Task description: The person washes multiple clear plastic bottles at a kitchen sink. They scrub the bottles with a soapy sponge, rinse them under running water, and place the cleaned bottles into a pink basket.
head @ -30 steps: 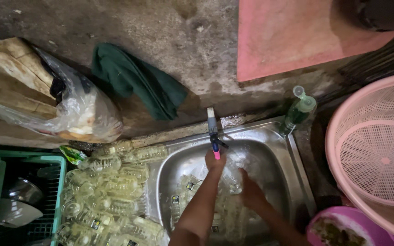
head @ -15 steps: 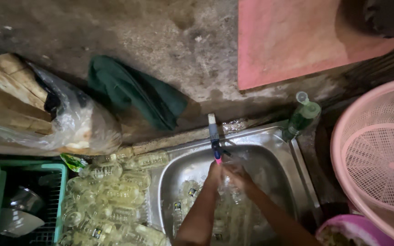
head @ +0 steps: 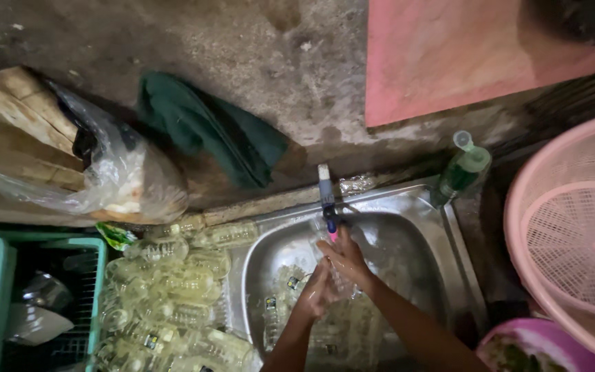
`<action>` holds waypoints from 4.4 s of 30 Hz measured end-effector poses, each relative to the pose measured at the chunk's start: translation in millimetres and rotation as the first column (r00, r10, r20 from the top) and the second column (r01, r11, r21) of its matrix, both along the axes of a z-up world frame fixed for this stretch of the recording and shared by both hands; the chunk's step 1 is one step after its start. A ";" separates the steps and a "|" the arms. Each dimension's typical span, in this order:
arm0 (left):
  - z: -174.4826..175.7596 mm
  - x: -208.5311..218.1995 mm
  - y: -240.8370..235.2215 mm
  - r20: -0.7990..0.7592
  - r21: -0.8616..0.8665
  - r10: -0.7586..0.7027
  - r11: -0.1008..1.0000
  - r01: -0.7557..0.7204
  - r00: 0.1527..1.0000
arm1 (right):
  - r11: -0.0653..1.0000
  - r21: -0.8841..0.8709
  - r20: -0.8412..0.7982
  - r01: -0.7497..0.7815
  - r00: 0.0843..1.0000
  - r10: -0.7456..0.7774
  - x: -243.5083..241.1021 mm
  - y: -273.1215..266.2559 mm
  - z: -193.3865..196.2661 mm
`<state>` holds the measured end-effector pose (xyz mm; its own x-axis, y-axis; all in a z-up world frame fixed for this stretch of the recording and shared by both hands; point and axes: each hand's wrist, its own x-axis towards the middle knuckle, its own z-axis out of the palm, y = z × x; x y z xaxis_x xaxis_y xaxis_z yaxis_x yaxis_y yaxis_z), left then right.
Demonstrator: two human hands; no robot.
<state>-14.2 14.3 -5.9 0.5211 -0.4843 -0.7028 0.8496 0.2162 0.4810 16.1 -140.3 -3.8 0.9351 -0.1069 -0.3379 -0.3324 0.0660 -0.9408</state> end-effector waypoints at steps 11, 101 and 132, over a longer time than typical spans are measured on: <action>-21.1 -27.7 19.6 0.235 0.137 -0.174 0.980 0.145 0.956 | 0.955 0.298 0.080 -0.009 0.997 -0.016 -62.5 -7.1 -54.3; 84.4 7.4 18.0 0.143 0.614 -0.501 0.721 0.320 0.854 | 0.853 0.421 -0.174 0.307 0.951 -0.256 34.5 -25.1 -15.4; 1.2 24.0 -45.6 0.115 0.146 0.254 0.952 -0.269 0.960 | 0.989 -0.088 0.359 0.118 0.930 -0.079 -48.1 -7.8 15.2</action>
<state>9.8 -31.3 -4.6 0.6816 -0.2087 -0.7013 0.7230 0.3396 0.6016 -32.0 -148.1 11.5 0.9747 -0.2214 0.0314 0.0265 -0.0252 -0.9993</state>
